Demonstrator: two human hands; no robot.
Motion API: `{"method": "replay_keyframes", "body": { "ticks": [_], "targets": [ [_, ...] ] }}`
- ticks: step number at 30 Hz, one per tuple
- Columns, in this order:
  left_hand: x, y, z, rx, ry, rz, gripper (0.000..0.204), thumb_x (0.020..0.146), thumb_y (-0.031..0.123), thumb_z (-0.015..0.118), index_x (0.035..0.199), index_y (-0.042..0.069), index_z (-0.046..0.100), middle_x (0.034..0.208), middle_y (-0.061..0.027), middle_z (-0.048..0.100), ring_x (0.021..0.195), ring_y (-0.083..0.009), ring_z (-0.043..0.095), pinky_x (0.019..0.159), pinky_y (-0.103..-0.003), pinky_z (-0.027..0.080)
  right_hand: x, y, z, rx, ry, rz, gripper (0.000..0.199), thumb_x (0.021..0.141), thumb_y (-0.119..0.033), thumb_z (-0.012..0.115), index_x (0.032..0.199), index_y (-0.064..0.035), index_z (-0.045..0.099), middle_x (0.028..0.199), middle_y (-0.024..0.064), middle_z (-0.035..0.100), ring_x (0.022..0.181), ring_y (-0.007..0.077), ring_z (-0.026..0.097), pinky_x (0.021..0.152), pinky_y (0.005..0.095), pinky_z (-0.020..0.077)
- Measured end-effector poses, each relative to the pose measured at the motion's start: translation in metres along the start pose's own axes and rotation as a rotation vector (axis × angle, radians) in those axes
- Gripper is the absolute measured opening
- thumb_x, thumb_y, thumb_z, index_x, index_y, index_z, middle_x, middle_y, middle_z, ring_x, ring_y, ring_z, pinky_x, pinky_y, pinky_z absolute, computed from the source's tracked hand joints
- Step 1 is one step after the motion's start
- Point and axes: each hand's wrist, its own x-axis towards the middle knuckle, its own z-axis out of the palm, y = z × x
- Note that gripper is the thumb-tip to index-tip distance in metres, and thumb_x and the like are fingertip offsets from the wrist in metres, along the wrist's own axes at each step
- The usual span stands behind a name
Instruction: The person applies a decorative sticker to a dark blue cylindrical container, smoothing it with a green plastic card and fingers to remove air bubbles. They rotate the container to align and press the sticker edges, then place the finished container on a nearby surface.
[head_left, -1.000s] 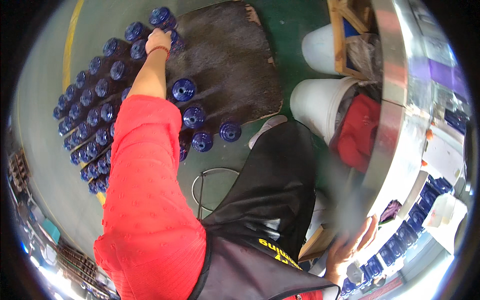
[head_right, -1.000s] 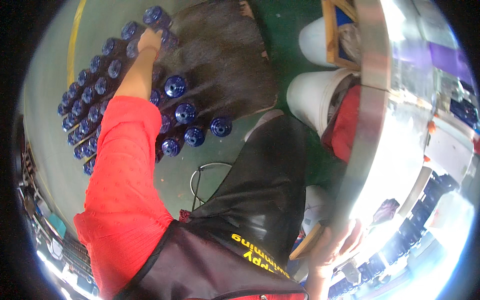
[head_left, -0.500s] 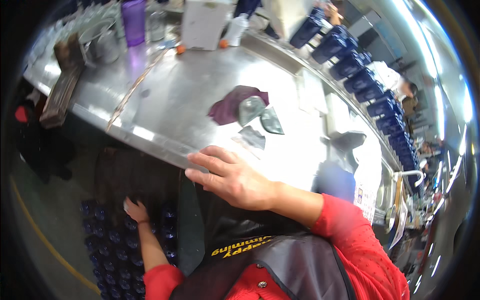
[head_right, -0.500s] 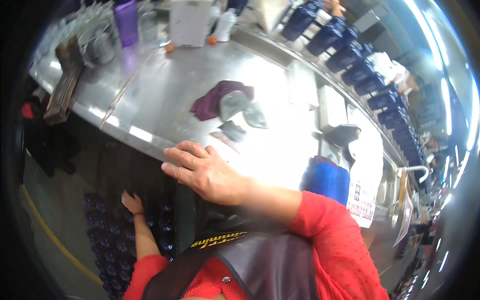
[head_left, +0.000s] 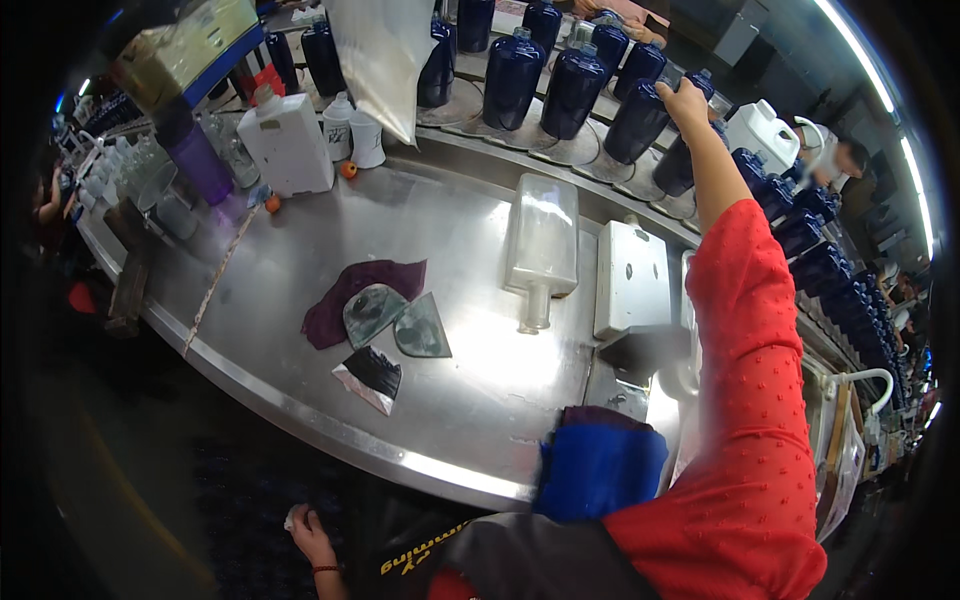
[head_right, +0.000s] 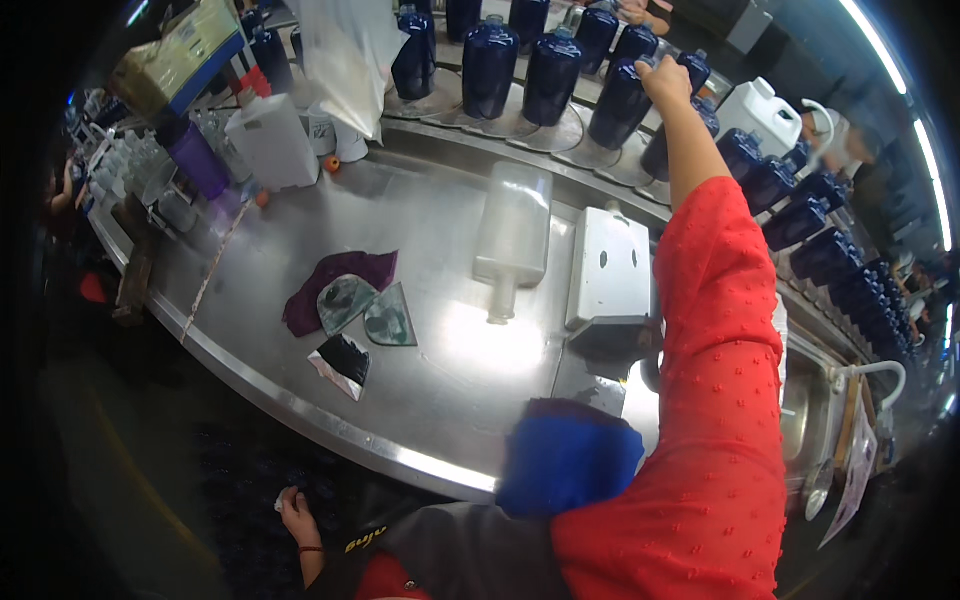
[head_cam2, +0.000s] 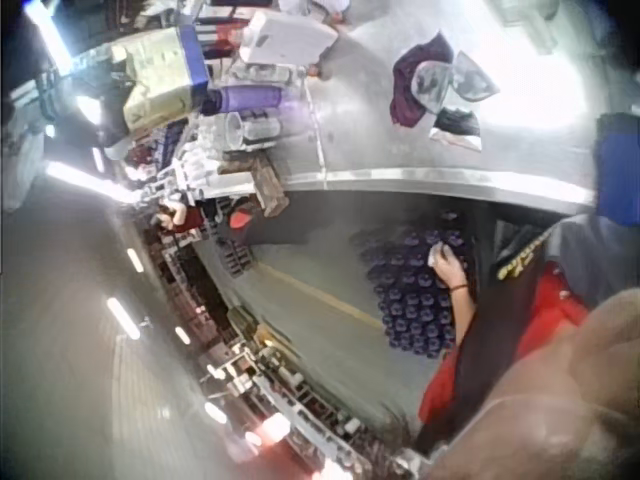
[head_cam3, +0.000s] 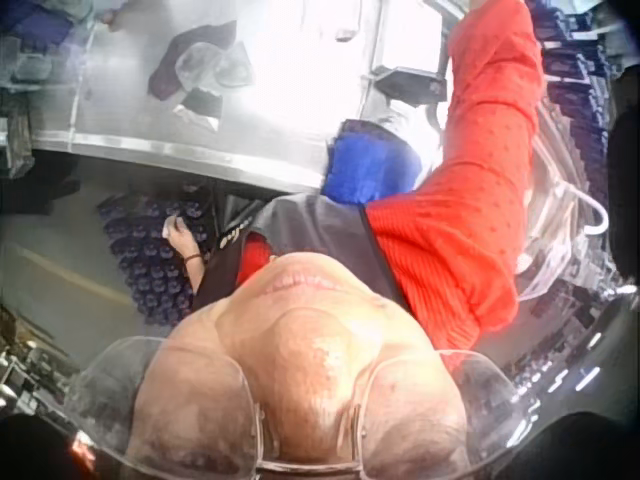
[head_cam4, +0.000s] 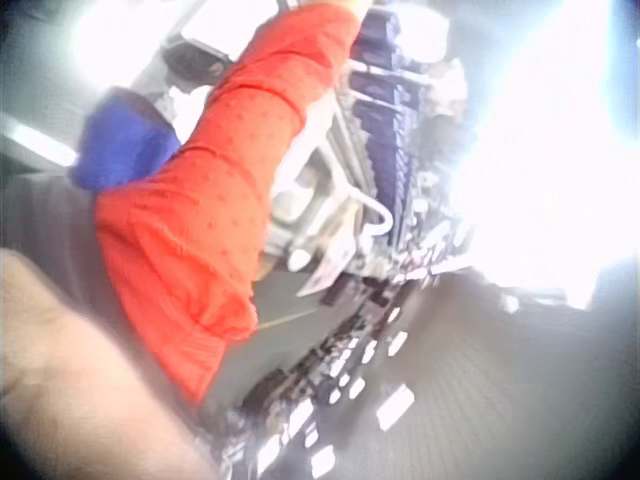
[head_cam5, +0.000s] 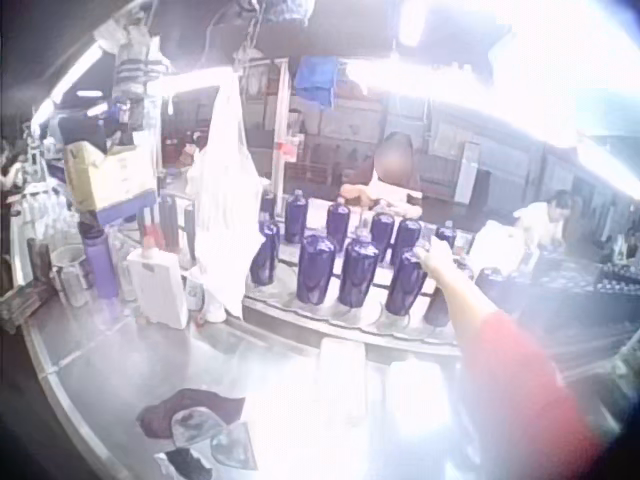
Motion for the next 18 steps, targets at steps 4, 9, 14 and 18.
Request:
{"method": "replay_keyframes", "body": {
  "ticks": [4, 9, 14, 18],
  "targets": [
    [0.02, 0.107, -0.049, 0.006, 0.051, 0.206, 0.03, 0.1, 0.014, 0.059, 0.124, -0.004, 0.064, 0.131, -0.0237, 0.061, 0.121, -0.0391, 0.056, 0.103, -0.046, 0.045, 0.014, 0.002, 0.019, 0.099, -0.009, 0.036, 0.06, 0.09, -0.051, 0.07, 0.119, 0.0007, 0.07, 0.116, 0.0248, 0.072, 0.112, 0.0389, 0.068, 0.097, 0.0444, 0.051],
    [0.096, 0.179, -0.051, -0.05, 0.003, 0.57, 0.031, 0.1, 0.009, 0.057, 0.127, -0.004, 0.062, 0.133, -0.0243, 0.061, 0.122, -0.0405, 0.058, 0.105, -0.044, 0.045, -0.086, -0.012, 0.021, 0.191, 0.148, -0.031, 0.048, 0.09, -0.043, 0.072, 0.114, -0.0017, 0.07, 0.115, 0.0199, 0.069, 0.112, 0.0387, 0.064, 0.097, 0.0457, 0.0496],
    [0.141, 0.254, -0.027, -0.375, -0.143, 0.963, 0.037, 0.096, 0.008, 0.06, 0.131, -0.006, 0.06, 0.13, -0.0224, 0.064, 0.123, -0.0377, 0.06, 0.108, -0.043, 0.044, -0.19, -0.04, -0.081, 0.357, 0.206, -0.339, 0.036, 0.093, -0.03, 0.075, 0.108, 0.0013, 0.068, 0.105, 0.0167, 0.066, 0.091, 0.0311, 0.065, 0.085, 0.0369, 0.0515],
    [0.102, 0.331, -0.015, -0.443, -0.316, 1.21, 0.042, 0.095, 0.009, 0.061, 0.134, -0.008, 0.057, 0.129, -0.0202, 0.064, 0.12, -0.0323, 0.062, 0.108, -0.039, 0.044, -0.264, -0.067, -0.217, 0.735, -0.091, -0.34, 0.025, 0.103, -0.028, 0.064, 0.115, -0.006, 0.068, 0.118, 0.0115, 0.065, 0.117, 0.0259, 0.062, 0.11, 0.0344, 0.0414]
  ]
}}
